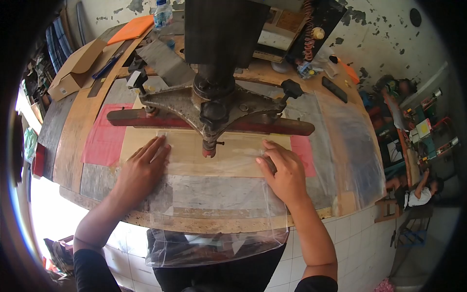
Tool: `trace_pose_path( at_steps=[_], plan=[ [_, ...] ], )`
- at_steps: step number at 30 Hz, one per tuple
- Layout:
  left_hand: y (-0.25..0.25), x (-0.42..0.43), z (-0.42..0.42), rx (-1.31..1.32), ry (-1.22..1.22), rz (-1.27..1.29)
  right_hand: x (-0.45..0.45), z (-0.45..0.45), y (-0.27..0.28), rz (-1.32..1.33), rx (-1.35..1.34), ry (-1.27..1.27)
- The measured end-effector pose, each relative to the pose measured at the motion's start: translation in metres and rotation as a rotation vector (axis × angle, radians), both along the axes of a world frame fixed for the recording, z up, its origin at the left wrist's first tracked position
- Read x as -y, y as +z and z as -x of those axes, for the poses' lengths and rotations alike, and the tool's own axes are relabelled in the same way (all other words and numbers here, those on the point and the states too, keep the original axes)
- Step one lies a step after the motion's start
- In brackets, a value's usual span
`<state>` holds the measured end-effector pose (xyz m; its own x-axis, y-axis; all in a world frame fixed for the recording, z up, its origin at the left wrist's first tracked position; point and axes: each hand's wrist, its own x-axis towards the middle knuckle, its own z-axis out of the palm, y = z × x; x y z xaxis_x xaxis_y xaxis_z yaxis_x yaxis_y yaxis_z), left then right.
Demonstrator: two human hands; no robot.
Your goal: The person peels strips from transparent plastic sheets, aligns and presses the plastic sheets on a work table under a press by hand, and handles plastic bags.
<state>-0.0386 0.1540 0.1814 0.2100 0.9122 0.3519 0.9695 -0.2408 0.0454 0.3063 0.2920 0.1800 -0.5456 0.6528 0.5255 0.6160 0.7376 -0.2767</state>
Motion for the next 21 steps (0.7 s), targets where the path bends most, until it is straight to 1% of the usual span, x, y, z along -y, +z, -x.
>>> trace_pose_path(
  at_steps=[12, 16, 21],
  plan=[
    [-0.001, 0.0, 0.003, -0.005, -0.014, -0.029, -0.001, -0.003, 0.0, 0.002, -0.024, 0.015],
    [-0.006, 0.002, 0.005, -0.018, -0.014, -0.033, 0.004, -0.002, -0.001, 0.051, -0.059, -0.005],
    [-0.013, -0.001, 0.006, -0.004, -0.015, -0.058, 0.006, -0.006, 0.001, 0.04, -0.069, 0.015]
  ],
)
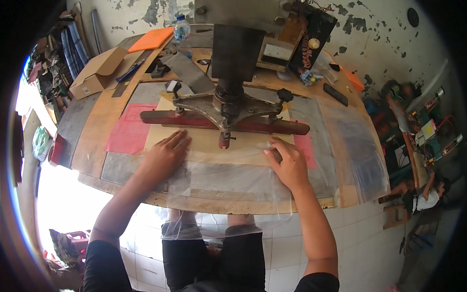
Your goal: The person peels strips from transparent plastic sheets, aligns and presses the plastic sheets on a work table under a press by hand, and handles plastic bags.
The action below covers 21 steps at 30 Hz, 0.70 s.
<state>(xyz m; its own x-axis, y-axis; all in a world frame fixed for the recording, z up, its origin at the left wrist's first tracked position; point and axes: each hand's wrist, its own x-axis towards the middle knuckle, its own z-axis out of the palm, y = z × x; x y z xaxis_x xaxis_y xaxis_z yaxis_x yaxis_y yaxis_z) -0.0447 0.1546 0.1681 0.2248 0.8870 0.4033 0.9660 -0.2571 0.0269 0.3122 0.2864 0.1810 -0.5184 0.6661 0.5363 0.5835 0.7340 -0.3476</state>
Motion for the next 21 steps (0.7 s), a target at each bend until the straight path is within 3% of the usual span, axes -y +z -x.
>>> trace_pose_path(
  at_steps=[5, 7, 9, 14, 16, 21],
  plan=[
    [0.0, 0.002, 0.0, 0.064, -0.008, -0.042, 0.006, -0.003, 0.0, -0.017, -0.026, 0.01],
    [-0.007, -0.001, 0.008, -0.03, -0.046, -0.131, 0.011, -0.003, 0.006, 0.011, -0.015, 0.01],
    [0.007, 0.007, 0.0, 0.127, -0.011, -0.057, 0.012, -0.005, 0.005, -0.027, -0.011, 0.012],
    [0.008, 0.026, 0.007, 0.235, -0.019, -0.042, 0.019, -0.02, -0.003, -0.023, -0.055, 0.043],
    [0.015, 0.039, 0.007, 0.4, 0.021, 0.094, 0.032, -0.026, -0.003, 0.044, -0.108, -0.004],
    [-0.002, 0.063, 0.006, 0.444, 0.029, -0.04, 0.076, -0.056, -0.014, 0.125, -0.169, -0.084]
  ],
)
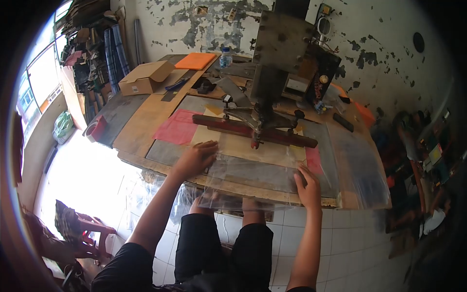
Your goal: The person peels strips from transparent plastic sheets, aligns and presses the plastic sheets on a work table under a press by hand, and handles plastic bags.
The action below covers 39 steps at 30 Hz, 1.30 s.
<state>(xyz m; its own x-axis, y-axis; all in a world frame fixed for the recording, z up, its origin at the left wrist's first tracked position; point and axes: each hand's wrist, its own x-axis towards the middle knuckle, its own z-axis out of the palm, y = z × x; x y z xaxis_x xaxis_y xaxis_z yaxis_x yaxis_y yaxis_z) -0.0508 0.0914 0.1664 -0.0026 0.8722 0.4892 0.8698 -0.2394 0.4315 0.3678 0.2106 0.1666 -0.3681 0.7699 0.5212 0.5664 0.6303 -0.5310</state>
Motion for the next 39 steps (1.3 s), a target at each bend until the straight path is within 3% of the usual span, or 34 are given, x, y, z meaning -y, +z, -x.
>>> trace_pose_path(
  at_steps=[7, 14, 19, 29, 39],
  plan=[
    [-0.008, 0.031, -0.015, 0.122, 0.152, -0.003, 0.042, -0.018, -0.034, -0.153, -0.004, -0.224],
    [-0.028, 0.068, -0.035, 0.044, 0.29, -0.154, 0.066, -0.011, -0.089, -0.425, -0.008, -0.423],
    [-0.054, 0.104, -0.051, -0.096, 0.435, -0.249, 0.066, -0.014, -0.105, -0.424, -0.005, -0.422],
    [-0.107, 0.106, -0.047, -0.099, 0.466, -0.308, 0.068, -0.01, -0.104, -0.46, -0.022, -0.43],
    [-0.114, 0.106, -0.055, -0.067, 0.508, -0.338, 0.069, -0.012, -0.103, -0.475, -0.004, -0.418]
  ],
)
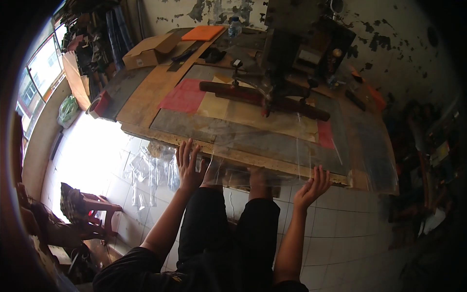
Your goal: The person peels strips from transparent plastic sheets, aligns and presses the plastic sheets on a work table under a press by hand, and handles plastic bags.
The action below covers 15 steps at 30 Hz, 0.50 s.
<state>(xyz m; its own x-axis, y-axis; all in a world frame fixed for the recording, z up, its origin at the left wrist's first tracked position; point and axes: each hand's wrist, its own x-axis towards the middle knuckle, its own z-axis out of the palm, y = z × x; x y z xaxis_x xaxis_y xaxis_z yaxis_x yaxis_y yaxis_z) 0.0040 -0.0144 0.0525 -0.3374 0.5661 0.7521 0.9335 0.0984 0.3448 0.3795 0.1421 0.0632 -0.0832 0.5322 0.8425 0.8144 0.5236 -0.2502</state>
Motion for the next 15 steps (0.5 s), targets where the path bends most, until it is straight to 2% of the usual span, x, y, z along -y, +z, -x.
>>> trace_pose_path(
  at_steps=[15],
  plan=[
    [-0.01, 0.002, 0.0, 0.014, -0.035, -0.03, 0.002, 0.001, -0.005, 0.025, -0.039, 0.044]
  ],
)
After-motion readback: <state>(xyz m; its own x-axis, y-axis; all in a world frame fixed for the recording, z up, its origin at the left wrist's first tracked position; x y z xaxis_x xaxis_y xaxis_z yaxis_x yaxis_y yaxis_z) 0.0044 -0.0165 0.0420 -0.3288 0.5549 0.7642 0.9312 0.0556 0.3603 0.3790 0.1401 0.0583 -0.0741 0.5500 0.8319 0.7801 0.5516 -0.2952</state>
